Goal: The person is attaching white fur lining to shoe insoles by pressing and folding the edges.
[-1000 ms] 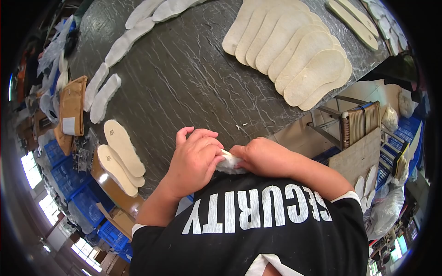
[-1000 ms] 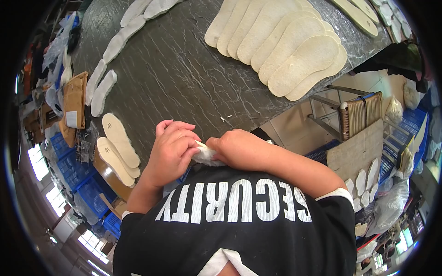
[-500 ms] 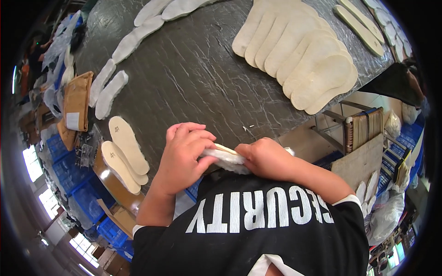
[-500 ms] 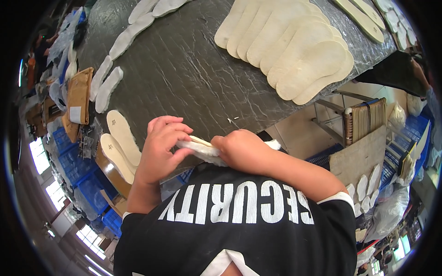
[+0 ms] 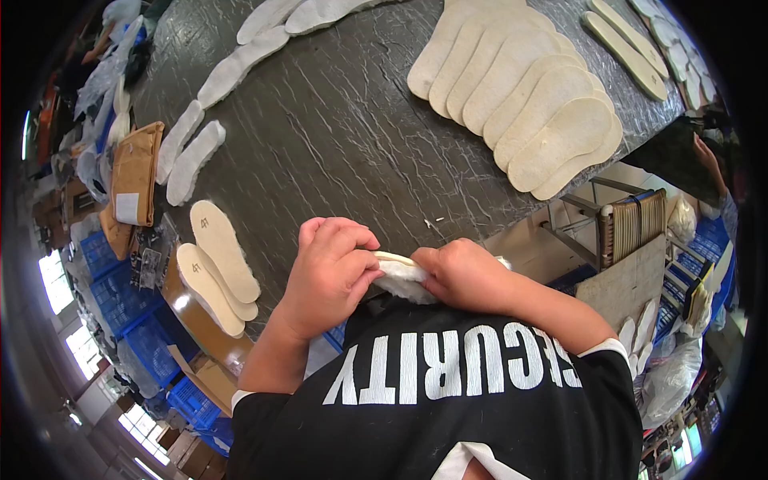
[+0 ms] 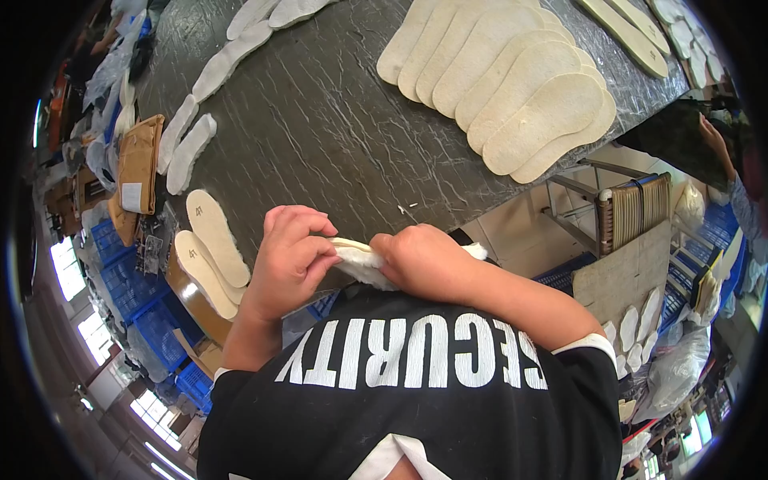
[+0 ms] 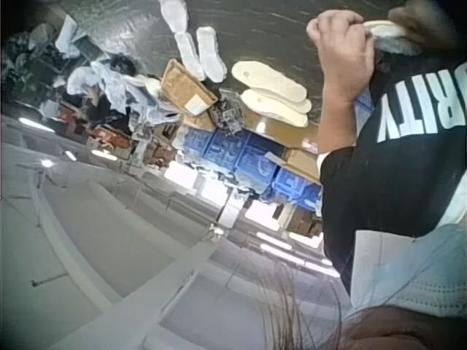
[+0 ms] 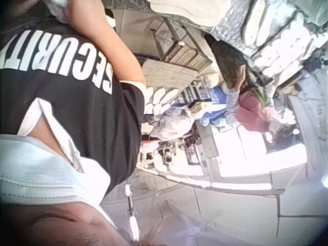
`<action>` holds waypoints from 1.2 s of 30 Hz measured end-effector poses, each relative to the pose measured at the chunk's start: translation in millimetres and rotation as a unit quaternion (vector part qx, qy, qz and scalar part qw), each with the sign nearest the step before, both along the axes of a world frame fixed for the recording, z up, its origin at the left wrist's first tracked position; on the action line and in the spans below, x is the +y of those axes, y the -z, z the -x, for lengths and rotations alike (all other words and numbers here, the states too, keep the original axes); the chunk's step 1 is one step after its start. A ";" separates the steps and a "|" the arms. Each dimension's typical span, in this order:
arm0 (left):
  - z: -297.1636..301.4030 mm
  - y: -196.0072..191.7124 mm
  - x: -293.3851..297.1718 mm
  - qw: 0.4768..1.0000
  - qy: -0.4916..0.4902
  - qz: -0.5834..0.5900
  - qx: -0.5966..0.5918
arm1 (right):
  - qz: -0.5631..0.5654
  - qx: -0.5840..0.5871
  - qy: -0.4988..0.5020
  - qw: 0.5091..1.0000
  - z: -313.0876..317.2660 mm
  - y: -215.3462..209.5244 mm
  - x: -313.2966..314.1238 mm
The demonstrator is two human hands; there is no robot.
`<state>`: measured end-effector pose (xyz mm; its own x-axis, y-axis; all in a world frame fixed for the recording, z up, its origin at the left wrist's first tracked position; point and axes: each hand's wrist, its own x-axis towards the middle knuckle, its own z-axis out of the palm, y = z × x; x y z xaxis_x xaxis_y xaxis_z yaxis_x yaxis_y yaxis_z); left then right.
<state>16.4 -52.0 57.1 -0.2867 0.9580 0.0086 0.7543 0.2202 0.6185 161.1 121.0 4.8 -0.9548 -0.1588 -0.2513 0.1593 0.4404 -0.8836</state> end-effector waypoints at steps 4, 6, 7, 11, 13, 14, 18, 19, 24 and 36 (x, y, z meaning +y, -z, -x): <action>-3.8 8.3 0.3 0.999 0.000 -0.040 -0.021 | -0.003 -0.016 0.013 1.000 0.8 -1.5 2.7; -5.7 12.5 -0.7 0.998 -0.016 -0.043 -0.036 | -0.001 -0.021 0.013 1.000 0.5 -1.6 3.7; -6.7 14.5 -1.4 0.997 -0.033 -0.045 -0.051 | 0.002 -0.015 0.009 1.000 0.2 -0.6 3.5; -10.8 21.5 -3.4 0.994 -0.066 -0.045 -0.079 | -0.006 -0.005 -0.024 1.000 -0.7 3.1 4.2; -11.2 22.1 -3.0 0.991 -0.079 -0.066 -0.087 | 0.024 0.009 0.003 1.000 0.9 -4.6 3.4; -11.5 22.0 -2.9 0.991 -0.079 -0.066 -0.087 | 0.054 0.025 0.029 0.998 1.7 -7.6 2.3; -10.4 21.0 -2.9 0.992 -0.037 -0.099 -0.075 | 0.045 0.046 0.024 0.998 1.4 0.0 -4.9; -9.6 20.8 -2.9 0.990 -0.026 -0.120 -0.064 | 0.018 0.057 0.021 0.998 0.6 0.5 -5.2; -3.8 9.3 -6.6 0.991 -0.012 -0.076 -0.108 | -0.028 0.104 0.011 0.994 -3.0 3.2 -7.6; -5.9 20.8 -10.7 0.981 -0.023 -0.133 -0.142 | -0.007 0.142 0.007 0.990 -3.7 -1.6 -1.7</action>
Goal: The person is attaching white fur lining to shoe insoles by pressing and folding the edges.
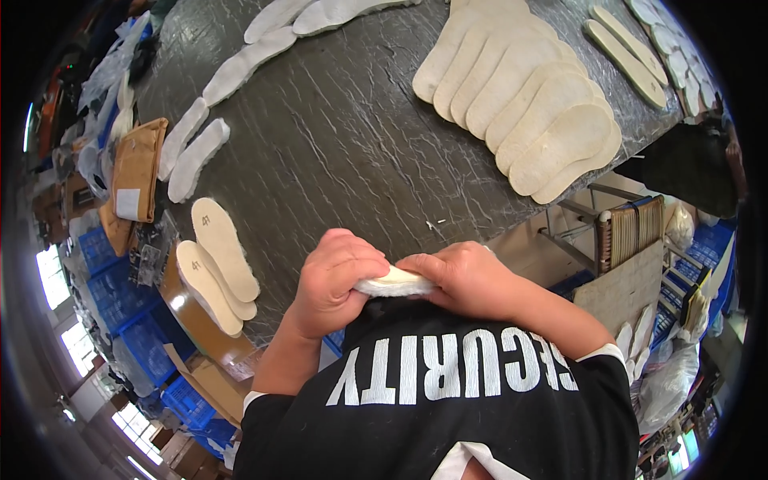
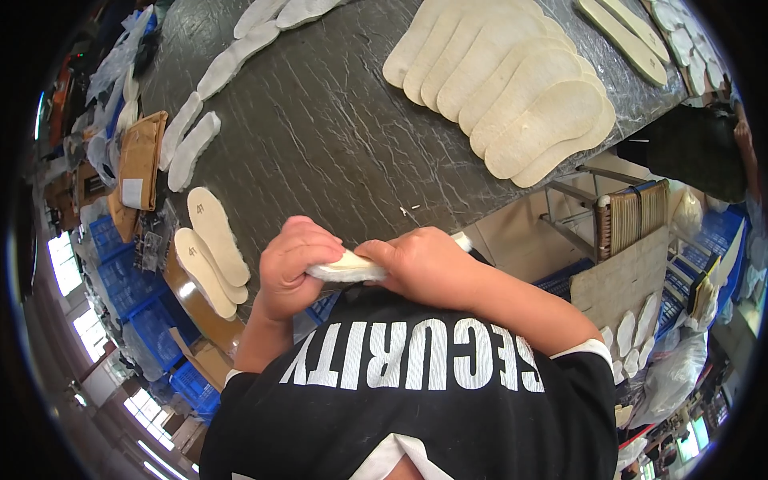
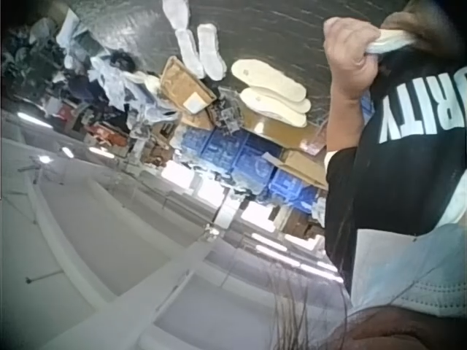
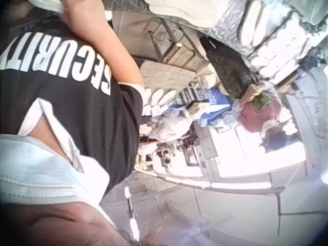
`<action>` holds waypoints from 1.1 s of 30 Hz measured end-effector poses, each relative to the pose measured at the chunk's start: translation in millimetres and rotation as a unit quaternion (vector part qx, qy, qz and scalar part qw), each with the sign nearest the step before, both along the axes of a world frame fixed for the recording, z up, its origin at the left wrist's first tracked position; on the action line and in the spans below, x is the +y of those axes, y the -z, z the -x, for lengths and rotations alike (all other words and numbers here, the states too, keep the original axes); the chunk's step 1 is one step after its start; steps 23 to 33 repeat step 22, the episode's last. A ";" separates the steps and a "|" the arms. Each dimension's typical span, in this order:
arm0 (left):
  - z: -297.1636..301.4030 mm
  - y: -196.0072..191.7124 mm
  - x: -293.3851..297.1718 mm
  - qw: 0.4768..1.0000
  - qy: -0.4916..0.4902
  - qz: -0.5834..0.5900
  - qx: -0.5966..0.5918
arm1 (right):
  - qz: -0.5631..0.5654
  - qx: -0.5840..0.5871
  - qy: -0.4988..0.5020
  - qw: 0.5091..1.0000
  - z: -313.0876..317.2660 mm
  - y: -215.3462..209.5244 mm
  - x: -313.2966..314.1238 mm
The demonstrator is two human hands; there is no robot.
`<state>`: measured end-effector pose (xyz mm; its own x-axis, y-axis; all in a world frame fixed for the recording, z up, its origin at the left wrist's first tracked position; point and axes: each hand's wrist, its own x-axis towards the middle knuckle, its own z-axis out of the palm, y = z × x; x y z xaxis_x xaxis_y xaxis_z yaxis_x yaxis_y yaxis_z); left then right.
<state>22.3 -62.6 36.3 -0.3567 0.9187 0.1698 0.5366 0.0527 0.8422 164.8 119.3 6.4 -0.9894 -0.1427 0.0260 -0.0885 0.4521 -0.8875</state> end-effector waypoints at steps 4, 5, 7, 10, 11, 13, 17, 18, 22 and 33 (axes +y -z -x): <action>6.4 13.2 0.0 0.991 -0.034 -0.062 0.112 | -0.231 0.177 0.066 0.954 6.8 -2.5 2.6; 1.8 28.3 2.3 0.986 -0.149 -0.071 0.012 | -0.269 0.188 0.076 0.942 11.3 1.5 -0.7; 7.3 37.3 6.1 0.932 -0.258 -0.034 -0.250 | -0.329 0.177 0.064 0.925 19.2 30.6 -10.8; 21.3 95.7 -25.2 0.716 -0.340 -0.088 -0.603 | -0.385 0.077 0.040 0.919 21.7 77.4 -34.2; 17.2 103.4 -27.8 0.710 -0.403 -0.087 -0.571 | -0.392 0.011 -0.010 0.920 20.8 78.2 -35.2; 3.4 110.5 -31.4 0.813 -0.454 -0.019 -0.365 | -0.401 0.021 0.018 0.916 22.3 76.7 -29.4; -23.1 100.6 -13.6 0.948 -0.226 0.094 0.204 | -0.391 0.015 0.049 0.919 29.1 85.8 -18.0; -29.2 105.9 -6.1 0.957 -0.131 0.099 0.238 | -0.363 0.017 0.056 0.930 30.9 92.3 -16.3; -35.6 136.1 -0.9 0.936 -0.031 0.269 0.226 | -0.503 -0.028 0.009 0.864 35.7 105.1 -17.8; -35.6 136.1 -0.9 0.936 -0.031 0.269 0.226 | -0.503 -0.028 0.009 0.864 35.7 105.1 -17.8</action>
